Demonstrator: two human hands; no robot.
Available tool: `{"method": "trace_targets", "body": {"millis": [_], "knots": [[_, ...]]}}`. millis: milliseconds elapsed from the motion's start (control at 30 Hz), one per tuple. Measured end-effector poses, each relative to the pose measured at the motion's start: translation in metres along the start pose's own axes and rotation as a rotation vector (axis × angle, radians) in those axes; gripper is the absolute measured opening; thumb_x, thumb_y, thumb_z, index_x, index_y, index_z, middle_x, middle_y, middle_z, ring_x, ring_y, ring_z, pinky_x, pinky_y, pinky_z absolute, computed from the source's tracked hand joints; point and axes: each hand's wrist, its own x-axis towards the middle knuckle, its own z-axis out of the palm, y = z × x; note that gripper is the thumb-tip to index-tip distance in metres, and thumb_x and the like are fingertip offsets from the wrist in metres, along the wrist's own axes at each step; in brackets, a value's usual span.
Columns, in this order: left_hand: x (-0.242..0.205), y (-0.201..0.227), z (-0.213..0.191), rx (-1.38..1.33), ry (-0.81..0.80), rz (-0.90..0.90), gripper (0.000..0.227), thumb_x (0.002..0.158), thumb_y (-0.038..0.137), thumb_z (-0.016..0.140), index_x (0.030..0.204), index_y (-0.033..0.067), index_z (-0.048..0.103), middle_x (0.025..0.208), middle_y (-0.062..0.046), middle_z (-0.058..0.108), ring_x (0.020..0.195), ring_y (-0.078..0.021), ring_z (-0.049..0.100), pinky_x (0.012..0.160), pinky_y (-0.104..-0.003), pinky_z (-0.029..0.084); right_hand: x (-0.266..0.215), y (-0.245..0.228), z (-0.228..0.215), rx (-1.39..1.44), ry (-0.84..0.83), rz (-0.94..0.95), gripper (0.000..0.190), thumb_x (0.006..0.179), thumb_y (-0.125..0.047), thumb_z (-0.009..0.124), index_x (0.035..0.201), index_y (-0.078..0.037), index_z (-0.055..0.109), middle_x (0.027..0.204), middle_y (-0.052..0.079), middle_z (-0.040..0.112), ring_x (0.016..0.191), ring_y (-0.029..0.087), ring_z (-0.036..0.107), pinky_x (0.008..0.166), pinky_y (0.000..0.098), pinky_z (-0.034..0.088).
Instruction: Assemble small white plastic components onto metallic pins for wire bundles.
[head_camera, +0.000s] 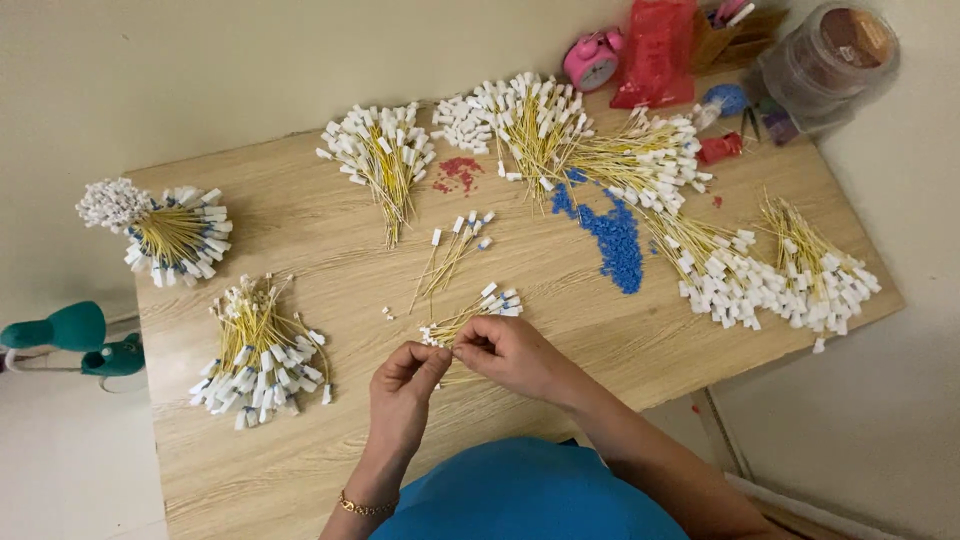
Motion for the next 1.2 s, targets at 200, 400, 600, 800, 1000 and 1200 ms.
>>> {"method": "trace_targets", "body": {"millis": [200,400,600,800,1000,1200], "knots": [[0.013,0.002,-0.016,0.029,-0.189,0.057,0.016,0.093,0.011,0.070,0.108,0.0045,0.070,0.093,0.002,0.071,0.088,-0.0077,0.064,0.079,-0.025,0.054,0.009,0.004,-0.001,-0.075,0.048,0.036,0.014,0.092,-0.017,0.067,0.095,-0.003,0.067,0.078,0.000,0.068,0.072,0.008,0.061,0.066,0.0284,0.053],[0.082,-0.109,-0.115,0.653,0.320,0.119,0.025,0.094,0.014,0.069,0.115,0.0031,0.071,0.095,-0.011,0.076,0.085,-0.0196,0.071,0.077,-0.034,0.058,0.010,0.032,-0.017,-0.198,0.099,0.116,0.013,0.093,-0.018,0.067,0.094,-0.006,0.069,0.072,0.002,0.064,0.065,0.011,0.057,0.060,0.0304,0.050],[0.092,-0.100,-0.089,0.895,0.434,0.134,0.023,0.089,0.015,0.072,0.110,0.0066,0.075,0.096,-0.018,0.075,0.087,-0.0321,0.073,0.080,-0.042,0.059,0.010,0.040,-0.015,-0.163,0.064,0.130,0.017,0.094,-0.021,0.067,0.093,-0.004,0.068,0.071,-0.001,0.063,0.064,0.008,0.055,0.056,0.0282,0.048],[0.086,-0.069,-0.067,0.905,0.464,0.200,0.038,0.076,0.022,0.083,0.108,0.0066,0.069,0.095,-0.013,0.069,0.084,-0.0310,0.067,0.073,-0.044,0.055,0.014,0.011,-0.011,-0.088,0.049,0.469,0.020,0.096,-0.024,0.064,0.095,-0.004,0.066,0.063,0.003,0.056,0.051,0.015,0.051,0.046,0.0362,0.043],[0.111,-0.087,-0.066,1.084,0.424,0.432,0.017,0.083,0.021,0.078,0.099,0.0150,0.077,0.092,-0.010,0.071,0.085,-0.0316,0.069,0.071,-0.045,0.057,0.015,0.030,-0.014,-0.203,0.047,0.267,0.019,0.094,-0.023,0.065,0.094,-0.005,0.069,0.070,0.000,0.062,0.062,0.009,0.054,0.056,0.0299,0.047],[0.131,-0.103,-0.079,1.187,0.393,0.324,0.012,0.092,0.022,0.075,0.092,0.0100,0.076,0.093,-0.015,0.070,0.076,-0.0360,0.069,0.067,-0.046,0.056,0.013,0.034,-0.018,-0.187,0.075,0.221,0.018,0.094,-0.023,0.066,0.092,-0.005,0.069,0.069,0.000,0.061,0.062,0.008,0.053,0.056,0.0293,0.045]]}}
